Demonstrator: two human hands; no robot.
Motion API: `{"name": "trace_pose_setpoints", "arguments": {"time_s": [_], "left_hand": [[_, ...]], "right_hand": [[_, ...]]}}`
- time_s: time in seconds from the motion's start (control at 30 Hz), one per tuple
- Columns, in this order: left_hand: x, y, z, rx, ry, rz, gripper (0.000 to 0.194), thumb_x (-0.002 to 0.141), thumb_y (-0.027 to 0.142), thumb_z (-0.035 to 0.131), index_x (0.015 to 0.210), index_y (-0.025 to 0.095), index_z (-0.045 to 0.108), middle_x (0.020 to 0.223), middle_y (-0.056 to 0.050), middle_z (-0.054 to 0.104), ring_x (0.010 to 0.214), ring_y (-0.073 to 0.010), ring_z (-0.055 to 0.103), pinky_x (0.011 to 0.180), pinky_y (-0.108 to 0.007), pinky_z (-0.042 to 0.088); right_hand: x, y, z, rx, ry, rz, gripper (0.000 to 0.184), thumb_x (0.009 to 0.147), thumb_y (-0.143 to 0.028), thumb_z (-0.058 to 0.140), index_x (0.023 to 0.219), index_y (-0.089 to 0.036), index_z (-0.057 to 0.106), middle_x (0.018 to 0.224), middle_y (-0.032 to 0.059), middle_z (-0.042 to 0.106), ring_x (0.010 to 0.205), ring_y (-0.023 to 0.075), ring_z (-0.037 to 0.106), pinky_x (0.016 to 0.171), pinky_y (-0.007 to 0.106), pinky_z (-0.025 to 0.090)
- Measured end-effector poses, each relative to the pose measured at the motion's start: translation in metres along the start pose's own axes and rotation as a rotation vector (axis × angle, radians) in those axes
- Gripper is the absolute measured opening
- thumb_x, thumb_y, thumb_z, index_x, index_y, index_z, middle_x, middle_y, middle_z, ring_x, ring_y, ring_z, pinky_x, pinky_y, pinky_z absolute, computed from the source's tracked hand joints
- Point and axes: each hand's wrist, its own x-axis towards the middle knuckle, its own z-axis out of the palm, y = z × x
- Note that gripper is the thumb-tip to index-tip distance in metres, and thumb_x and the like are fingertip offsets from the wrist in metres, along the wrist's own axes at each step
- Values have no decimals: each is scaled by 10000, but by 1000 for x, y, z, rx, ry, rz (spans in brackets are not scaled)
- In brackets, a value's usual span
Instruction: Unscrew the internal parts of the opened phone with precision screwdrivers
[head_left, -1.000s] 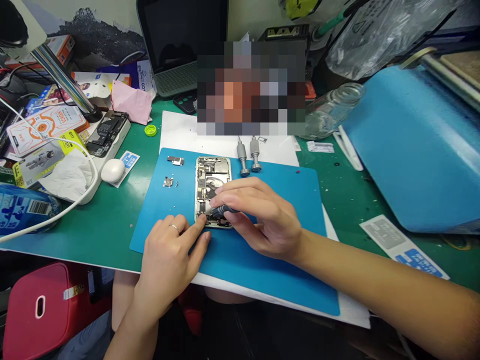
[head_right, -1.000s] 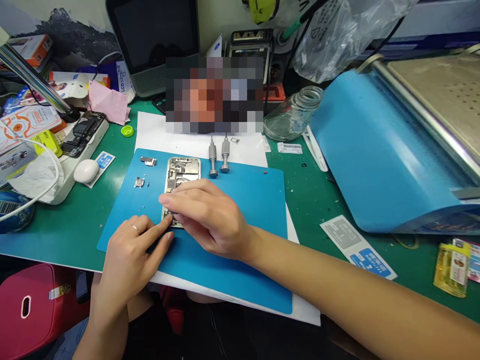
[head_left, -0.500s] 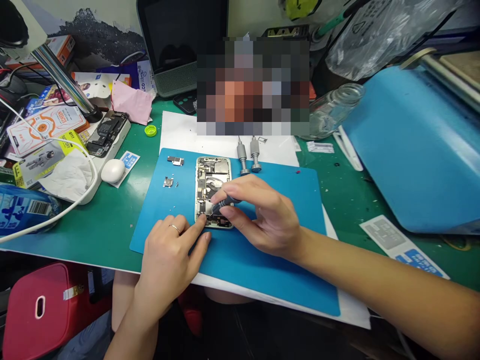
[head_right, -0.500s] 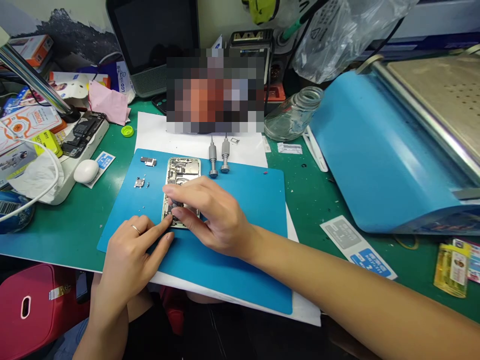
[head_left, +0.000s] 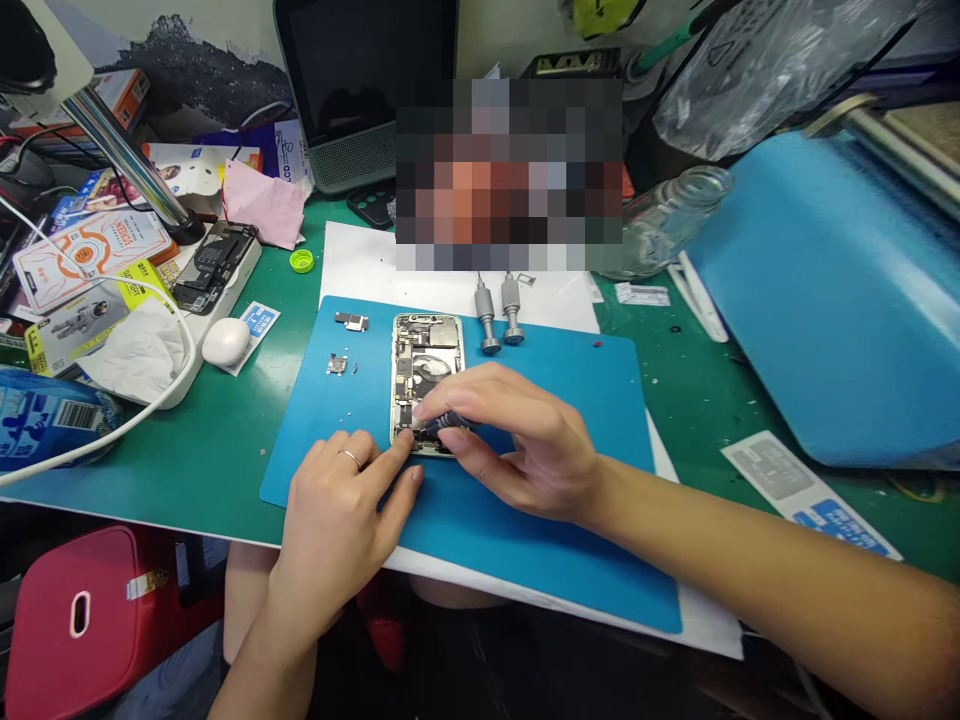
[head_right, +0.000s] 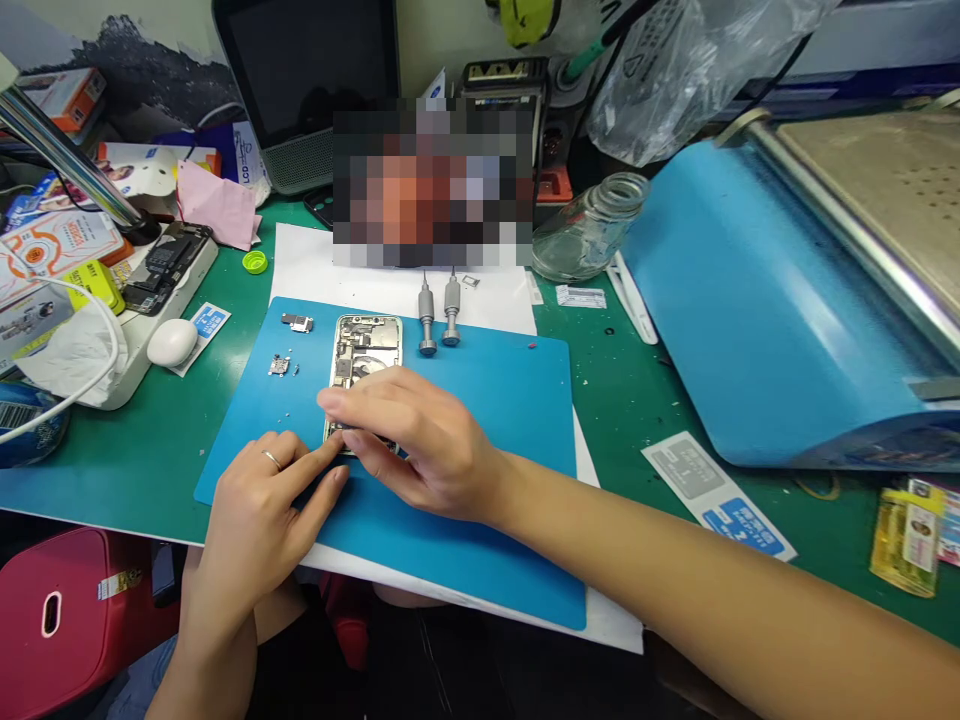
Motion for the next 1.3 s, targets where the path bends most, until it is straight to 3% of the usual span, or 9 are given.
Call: {"name": "trace_pose_setpoints", "arguments": {"time_s": [0.3,1.03,1.3], "left_hand": [[1,1,-1,-14,3,1,295,1049,329,506,1212,193,711,790,-32,606,717,-168,533,661,-323,414],[1,0,-2,-93,0,-9,299,1037,301,531,1221,167,726,787,-27,578,726,-168,533,674,-319,405],[0,0,-1,-99,-6,-11,291,1037,307,538,1209,169,728,792,-24,582,729,-166,530,672,-324,408]], "right_hand": [[1,0,1,17,2,-5,568,898,-10,604,1420,-197,483,934,57,750,837,180,722,749,335,627],[-5,4,3,55,28,-4,622,877,22,590,1457,-163,457,1023,110,731,890,197,713,770,371,618],[-4,4,3,35,27,38,639,881,17,604,1468,-183,450,1016,82,711,906,196,717,784,343,613]]}}
